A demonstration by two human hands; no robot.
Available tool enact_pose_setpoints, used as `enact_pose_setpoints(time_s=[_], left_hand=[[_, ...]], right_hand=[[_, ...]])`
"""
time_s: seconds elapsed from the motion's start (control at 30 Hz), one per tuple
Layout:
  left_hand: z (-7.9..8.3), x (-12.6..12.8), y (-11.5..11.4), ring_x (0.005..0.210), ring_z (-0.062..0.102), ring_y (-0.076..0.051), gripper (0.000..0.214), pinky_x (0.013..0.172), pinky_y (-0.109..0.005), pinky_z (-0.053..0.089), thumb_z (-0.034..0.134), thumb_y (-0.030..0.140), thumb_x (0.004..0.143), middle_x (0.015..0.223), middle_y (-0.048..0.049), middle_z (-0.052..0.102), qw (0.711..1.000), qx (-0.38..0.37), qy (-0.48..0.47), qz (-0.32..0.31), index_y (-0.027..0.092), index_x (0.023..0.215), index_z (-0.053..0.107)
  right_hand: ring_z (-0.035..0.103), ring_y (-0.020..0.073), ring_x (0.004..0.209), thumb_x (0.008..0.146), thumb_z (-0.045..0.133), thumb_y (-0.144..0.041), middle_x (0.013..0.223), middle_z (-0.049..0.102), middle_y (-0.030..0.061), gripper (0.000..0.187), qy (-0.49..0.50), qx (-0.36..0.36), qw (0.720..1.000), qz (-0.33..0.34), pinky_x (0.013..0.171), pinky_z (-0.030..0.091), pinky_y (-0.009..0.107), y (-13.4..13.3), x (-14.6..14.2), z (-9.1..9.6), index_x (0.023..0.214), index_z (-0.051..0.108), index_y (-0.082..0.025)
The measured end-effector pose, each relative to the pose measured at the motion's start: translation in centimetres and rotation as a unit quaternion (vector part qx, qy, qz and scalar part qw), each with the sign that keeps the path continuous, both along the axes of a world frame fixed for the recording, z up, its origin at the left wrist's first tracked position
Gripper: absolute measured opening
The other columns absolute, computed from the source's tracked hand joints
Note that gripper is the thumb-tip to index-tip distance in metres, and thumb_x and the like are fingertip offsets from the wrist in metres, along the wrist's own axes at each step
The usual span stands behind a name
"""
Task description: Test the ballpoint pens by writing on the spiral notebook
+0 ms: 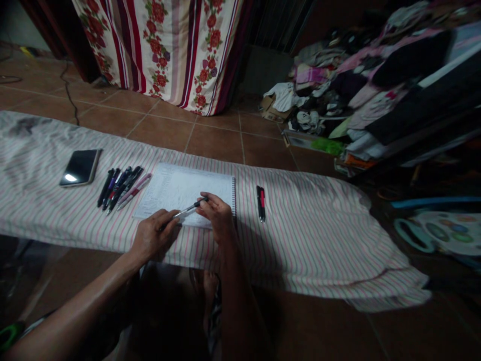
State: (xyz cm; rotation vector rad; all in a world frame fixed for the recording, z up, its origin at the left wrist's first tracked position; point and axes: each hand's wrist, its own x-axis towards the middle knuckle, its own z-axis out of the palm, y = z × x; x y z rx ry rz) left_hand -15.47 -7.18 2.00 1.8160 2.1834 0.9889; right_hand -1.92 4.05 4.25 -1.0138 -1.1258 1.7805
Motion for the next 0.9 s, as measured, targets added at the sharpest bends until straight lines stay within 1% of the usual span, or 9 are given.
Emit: enact_pose_setpoints(time_s=[0.17,0.23,0.37,0.5,0.63,0.9], left_hand=[[-0.2,0.2,-0.2,0.068,0.059,-0.013,0.031,0.059,-0.021,0.043,0.041,0.032,0.089,0.078,-0.0028,0.062,1.0,0.023,0.001,-0.002,0.018,0.107,0.061],[-0.1,0.3,-0.2,0.066,0.059,-0.012,0.031,0.056,-0.021,0.041,0.041,0.033,0.089,0.079,-0.0025,0.063,1.0,0.023,0.018,-0.003,0.018,0.108,0.061],[0.3,0.6,-0.3,0.059,0.058,-0.011,0.031,0.05,-0.022,0.037,0.041,0.032,0.089,0.079,-0.0014,0.064,0.996,0.027,0.085,0.026,0.02,0.109,0.061],[0.8,0.9,-0.3,0.06,0.058,-0.011,0.029,0.049,-0.023,0.035,0.042,0.031,0.089,0.077,-0.0003,0.064,0.992,0.04,0.112,0.049,0.022,0.109,0.061],[0.9,1.0,-0.2,0.063,0.059,-0.012,0.029,0.052,-0.023,0.037,0.042,0.029,0.089,0.081,-0.0007,0.064,0.992,0.035,0.107,0.058,0.021,0.109,0.061],[0.5,1.1,-0.4,0.065,0.06,-0.012,0.029,0.054,-0.023,0.039,0.042,0.031,0.089,0.083,-0.0002,0.063,0.995,0.033,0.078,0.059,0.021,0.109,0.06]], right_hand=[[0.064,0.0157,0.077,0.058,0.074,-0.028,0.081,0.068,0.0039,0.035,0.021,-0.012,1.0,0.005,0.074,0.054,0.031,-0.1,0.1,0.0,0.09,0.066,-0.016],[0.064,0.016,0.077,0.058,0.074,-0.028,0.081,0.068,0.0041,0.035,0.026,-0.014,1.0,0.009,0.074,0.054,0.032,-0.1,0.1,0.0,0.091,0.066,-0.016],[0.064,0.0167,0.079,0.058,0.073,-0.028,0.082,0.067,0.004,0.036,0.036,-0.005,0.999,0.01,0.075,0.054,0.033,-0.3,-0.1,0.0,0.092,0.065,-0.016],[0.065,0.0172,0.081,0.061,0.072,-0.03,0.082,0.067,0.0041,0.038,0.056,-0.01,0.998,0.006,0.076,0.053,0.034,-0.5,-0.5,0.3,0.095,0.063,-0.017],[0.065,0.0171,0.079,0.058,0.074,-0.028,0.082,0.066,0.0028,0.038,0.061,-0.02,0.998,-0.009,0.076,0.054,0.033,-0.6,-0.9,0.4,0.093,0.063,-0.018],[0.065,0.0173,0.078,0.057,0.074,-0.026,0.078,0.066,0.0023,0.04,0.045,-0.011,0.999,-0.026,0.074,0.054,0.033,-0.9,-1.4,0.5,0.094,0.063,-0.018]])
